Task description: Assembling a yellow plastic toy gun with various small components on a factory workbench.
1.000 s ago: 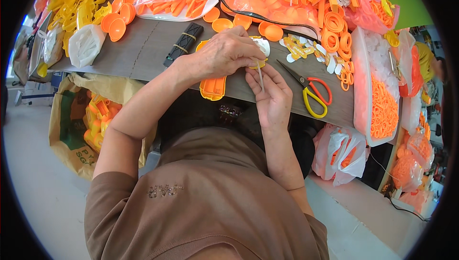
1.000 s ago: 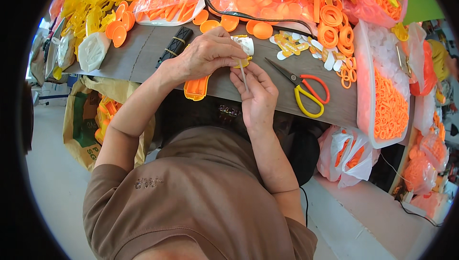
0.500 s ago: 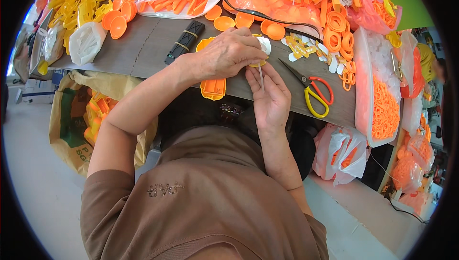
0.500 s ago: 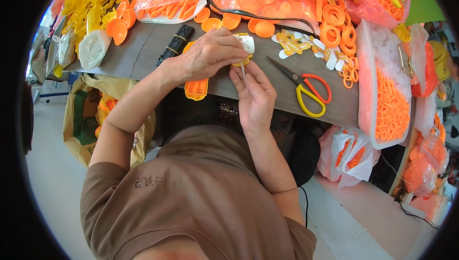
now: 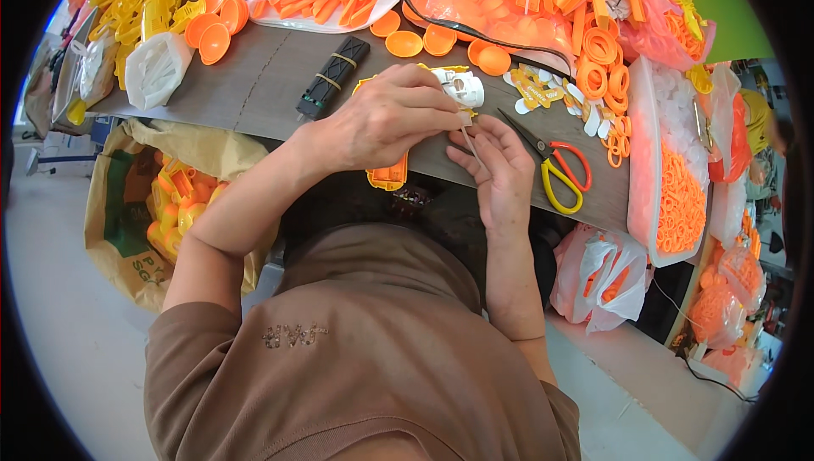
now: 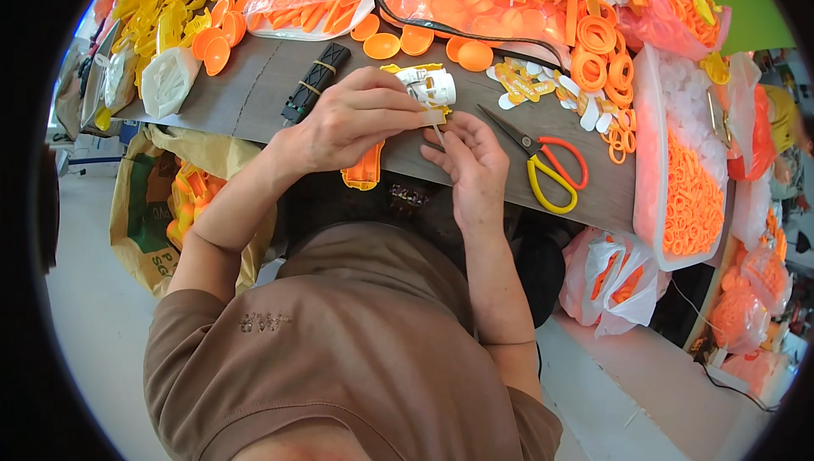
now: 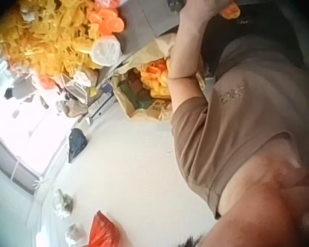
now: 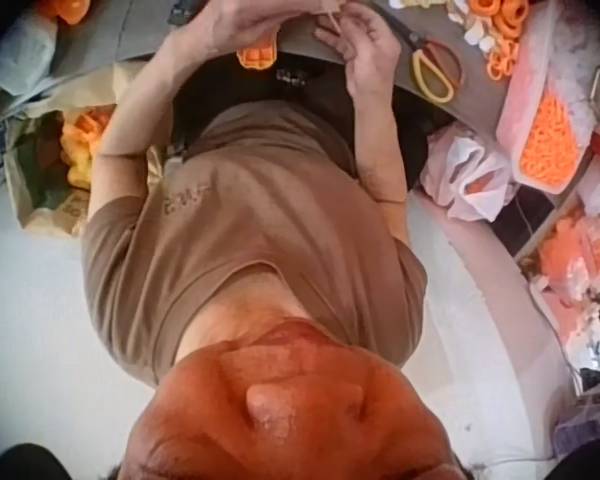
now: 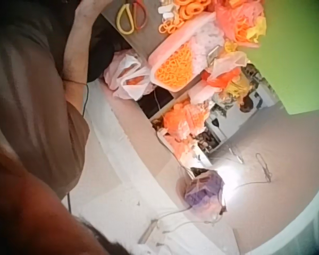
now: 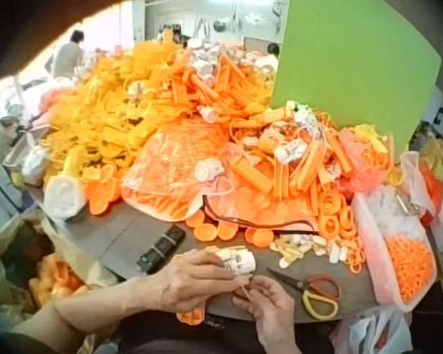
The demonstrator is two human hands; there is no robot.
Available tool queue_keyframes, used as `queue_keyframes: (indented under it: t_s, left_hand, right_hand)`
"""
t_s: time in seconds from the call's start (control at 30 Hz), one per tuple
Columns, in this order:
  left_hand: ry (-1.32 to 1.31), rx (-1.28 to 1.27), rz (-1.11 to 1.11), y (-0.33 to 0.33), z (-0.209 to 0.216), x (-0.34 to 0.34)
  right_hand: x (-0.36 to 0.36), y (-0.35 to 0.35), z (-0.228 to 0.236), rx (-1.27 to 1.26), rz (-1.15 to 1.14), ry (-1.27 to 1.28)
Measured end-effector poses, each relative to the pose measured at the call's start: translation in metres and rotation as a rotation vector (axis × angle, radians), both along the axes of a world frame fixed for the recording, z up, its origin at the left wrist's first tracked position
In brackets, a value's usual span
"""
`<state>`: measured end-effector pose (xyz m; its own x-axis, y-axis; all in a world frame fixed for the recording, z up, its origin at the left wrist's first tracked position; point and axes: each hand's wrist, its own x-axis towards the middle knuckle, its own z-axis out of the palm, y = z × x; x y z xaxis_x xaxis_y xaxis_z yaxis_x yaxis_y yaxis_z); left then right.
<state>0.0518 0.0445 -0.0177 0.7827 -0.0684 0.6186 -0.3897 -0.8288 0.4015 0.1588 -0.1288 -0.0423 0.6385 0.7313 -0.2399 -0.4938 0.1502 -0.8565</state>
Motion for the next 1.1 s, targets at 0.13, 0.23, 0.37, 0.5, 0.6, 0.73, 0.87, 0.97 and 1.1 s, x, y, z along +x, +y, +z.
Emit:
queue_keyframes:
  t_s: [0.13,0.23,0.37,0.5,0.6,0.73,0.87,0.97,1.1]
  left_hand:
    - [-0.014,-0.096,0.137,0.009,-0.001,-0.025]
    - [0.071,-0.060,0.324,0.010,-0.003,-0.037]
    - [0.169,0.045,0.379,0.000,-0.008,-0.037]
    - [0.218,0.010,0.389,-0.008,-0.015,-0.032]
    - [0.190,-0.035,0.377,-0.009,-0.016,-0.029]
    - [0.179,-0.050,0.361,-0.005,-0.019,-0.026]
    - [0.172,-0.038,0.344,0.000,-0.020,-0.024]
    - [0.170,-0.041,0.329,0.002,-0.019,-0.023]
    - [0.185,-0.031,0.301,0.008,-0.022,-0.023]
  right_hand:
    - [0.011,-0.007,0.007,-0.194,0.073,-0.218]
    - [0.021,-0.008,0.024,-0.379,0.054,-0.597]
    - [0.026,0.019,0.049,-0.372,-0.002,-1.109]
    - [0.029,0.055,0.051,-0.336,0.144,-1.447]
    - [0.030,0.067,0.053,-0.382,0.278,-1.517]
    - [0.028,0.078,0.059,-0.621,0.420,-1.722]
    - [0.031,0.085,0.064,-0.724,0.543,-1.780]
    - [0.036,0.083,0.063,-0.641,0.603,-1.850]
    - [0.047,0.077,0.054,-0.414,0.633,-1.968]
